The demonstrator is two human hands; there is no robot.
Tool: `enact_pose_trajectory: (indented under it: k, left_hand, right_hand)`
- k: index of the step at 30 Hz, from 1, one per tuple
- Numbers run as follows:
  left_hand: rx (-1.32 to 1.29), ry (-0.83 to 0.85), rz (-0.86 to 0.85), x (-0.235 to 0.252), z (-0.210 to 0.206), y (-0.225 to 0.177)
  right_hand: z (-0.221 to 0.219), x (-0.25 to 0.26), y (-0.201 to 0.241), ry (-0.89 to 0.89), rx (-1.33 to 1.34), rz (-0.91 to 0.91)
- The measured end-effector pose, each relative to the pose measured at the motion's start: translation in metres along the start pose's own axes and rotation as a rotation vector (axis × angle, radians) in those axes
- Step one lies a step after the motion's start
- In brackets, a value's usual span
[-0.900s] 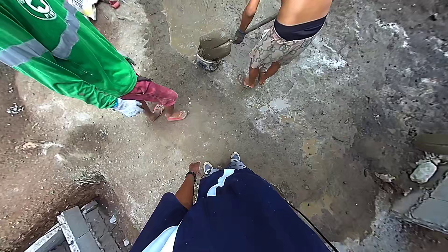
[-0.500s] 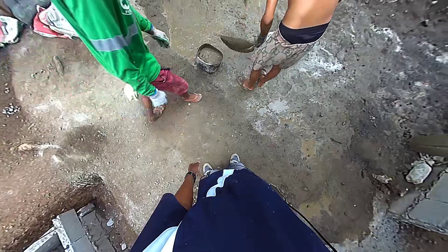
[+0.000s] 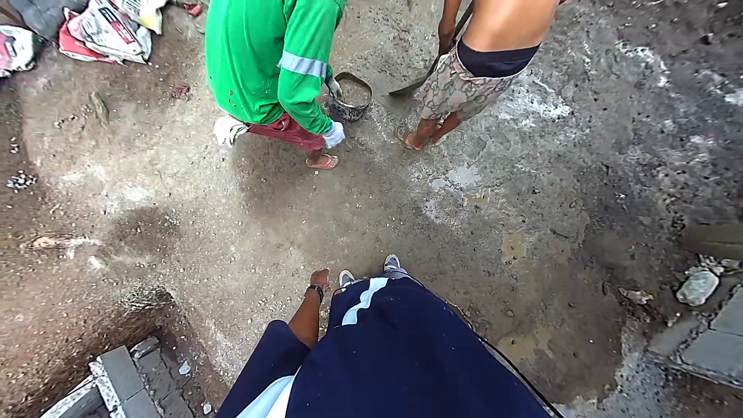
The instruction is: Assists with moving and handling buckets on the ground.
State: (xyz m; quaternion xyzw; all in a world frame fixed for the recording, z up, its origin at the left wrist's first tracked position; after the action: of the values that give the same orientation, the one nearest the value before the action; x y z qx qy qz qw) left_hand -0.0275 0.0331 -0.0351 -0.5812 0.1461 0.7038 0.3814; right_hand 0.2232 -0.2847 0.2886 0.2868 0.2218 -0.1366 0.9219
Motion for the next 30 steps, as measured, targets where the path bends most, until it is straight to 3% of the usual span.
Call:
enact_pose_trajectory:
  k: [1, 2, 3, 5, 6, 9, 10, 11, 12, 15, 16, 17, 19, 22, 24, 25, 27, 30]
  left_hand:
    - [0.004, -0.003, 0.001, 0.001, 0.001, 0.002]
    - [0.014, -0.004, -0.001, 0.003, 0.003, 0.003]
    - [0.019, -0.005, -0.001, 0.004, 0.004, 0.005]
    - [0.021, -0.008, 0.005, 0.003, 0.006, 0.006]
    - [0.019, -0.007, 0.009, 0.002, 0.007, 0.005]
    - [0.029, -0.006, 0.013, 0.002, 0.009, 0.005]
    - [0.035, -0.006, 0.010, 0.002, 0.010, 0.005]
    - [0.035, -0.005, 0.010, 0.003, 0.010, 0.004]
    - [0.033, -0.001, 0.011, 0.004, 0.010, 0.004]
    - [0.020, -0.002, 0.007, 0.005, 0.010, 0.002]
    - [0.021, -0.004, 0.005, 0.004, 0.010, 0.001]
    - [0.022, -0.003, 0.004, 0.003, 0.010, 0.000]
    - [0.025, 0.002, 0.008, 0.003, 0.010, -0.001]
    - [0.039, 0.002, 0.007, 0.002, 0.011, -0.001]
    - [0.035, 0.006, 0.006, 0.002, 0.012, -0.001]
    - [0.033, 0.005, 0.004, 0.002, 0.012, 0.000]
    - [0.029, 0.002, 0.004, 0.001, 0.013, 0.001]
    - [0.032, 0.001, 0.005, 0.002, 0.015, 0.003]
  right_hand:
    - [0.017, -0.014, 0.030, 0.231, -0.103, -0.068]
    - [0.021, -0.029, 0.051, 0.204, -0.145, -0.062]
    - [0.015, -0.042, 0.060, -0.036, -0.134, 0.006]
    - [0.038, -0.046, 0.097, 0.464, -0.162, -0.420]
    - [0.032, -0.040, 0.081, 0.393, -0.089, -0.398]
    - [-0.022, 0.017, -0.041, -0.054, 0.062, 0.028]
    - [-0.021, 0.026, -0.045, 0.049, 0.030, -0.046]
    - [-0.009, 0.023, -0.029, 0.256, 0.008, -0.153]
    - [-0.010, 0.005, -0.014, 0.045, 0.068, -0.072]
    - [0.032, -0.062, 0.087, 0.210, 0.188, -0.334]
    - [0.046, -0.077, 0.114, 0.303, 0.189, -0.391]
    - [0.049, -0.083, 0.122, 0.283, 0.190, -0.381]
    - [0.034, -0.074, 0.098, 0.146, 0.268, -0.267]
    - [0.028, -0.064, 0.086, 0.207, 0.300, -0.280]
    - [0.018, -0.062, 0.072, 0.093, 0.234, -0.115]
    - [0.024, -0.062, 0.077, 0.216, 0.183, -0.205]
    - [0.019, -0.046, 0.058, 0.240, 0.211, -0.356]
    - [-0.006, -0.006, -0.014, 0.223, 0.239, -0.296]
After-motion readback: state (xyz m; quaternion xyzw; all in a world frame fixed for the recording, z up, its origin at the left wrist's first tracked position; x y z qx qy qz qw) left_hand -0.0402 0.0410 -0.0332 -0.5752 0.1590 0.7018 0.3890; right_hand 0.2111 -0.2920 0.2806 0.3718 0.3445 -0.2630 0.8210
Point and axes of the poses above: each hand's wrist, its own x-axis towards the middle knuckle, its own z-axis out of the back of the hand, y = z × x, the point moved 4 cm from there along x, towards the middle knuckle, and after that the axes turned 13 degrees about x, right-handed, at the moved point
